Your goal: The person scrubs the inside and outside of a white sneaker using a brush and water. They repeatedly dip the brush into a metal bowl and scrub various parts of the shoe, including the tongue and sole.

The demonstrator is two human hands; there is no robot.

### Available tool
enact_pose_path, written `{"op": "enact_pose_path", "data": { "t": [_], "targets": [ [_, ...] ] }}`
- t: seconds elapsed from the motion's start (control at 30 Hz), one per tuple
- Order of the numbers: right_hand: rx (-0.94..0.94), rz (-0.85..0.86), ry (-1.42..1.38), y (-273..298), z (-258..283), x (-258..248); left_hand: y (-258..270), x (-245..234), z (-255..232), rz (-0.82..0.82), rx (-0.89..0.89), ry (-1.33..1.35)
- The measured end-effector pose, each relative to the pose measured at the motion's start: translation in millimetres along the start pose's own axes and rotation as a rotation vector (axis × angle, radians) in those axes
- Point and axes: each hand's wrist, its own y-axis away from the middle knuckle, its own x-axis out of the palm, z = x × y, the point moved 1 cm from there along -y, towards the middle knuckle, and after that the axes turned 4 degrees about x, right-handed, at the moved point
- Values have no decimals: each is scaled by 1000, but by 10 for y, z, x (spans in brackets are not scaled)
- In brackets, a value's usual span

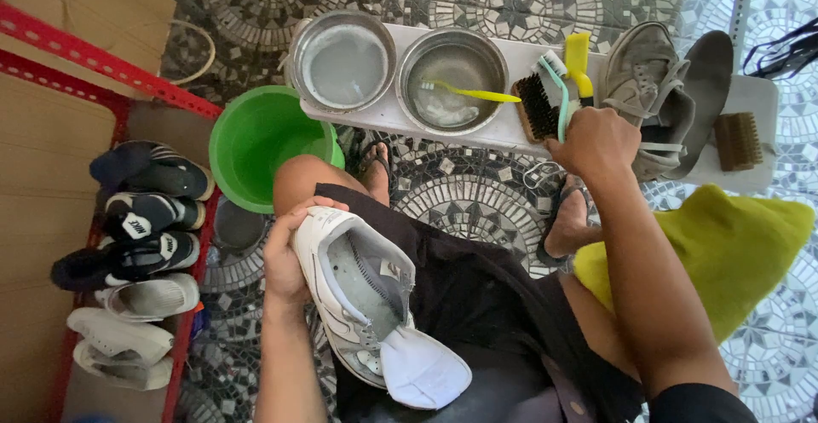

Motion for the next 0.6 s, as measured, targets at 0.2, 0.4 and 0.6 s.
{"op": "enact_pose_path", "data": {
  "t": [0.2,0.4,0.6],
  "targets": [
    [-68,42,14,248,-35,-190,19,21,-35,-20,-7,-13],
    [11,-33,16,57,-27,410,-19,-17,38,-25,-29,2],
    [-29,-235,-238,173,-276,74,-32,-54,47,-23,-28,14]
  ]
}}
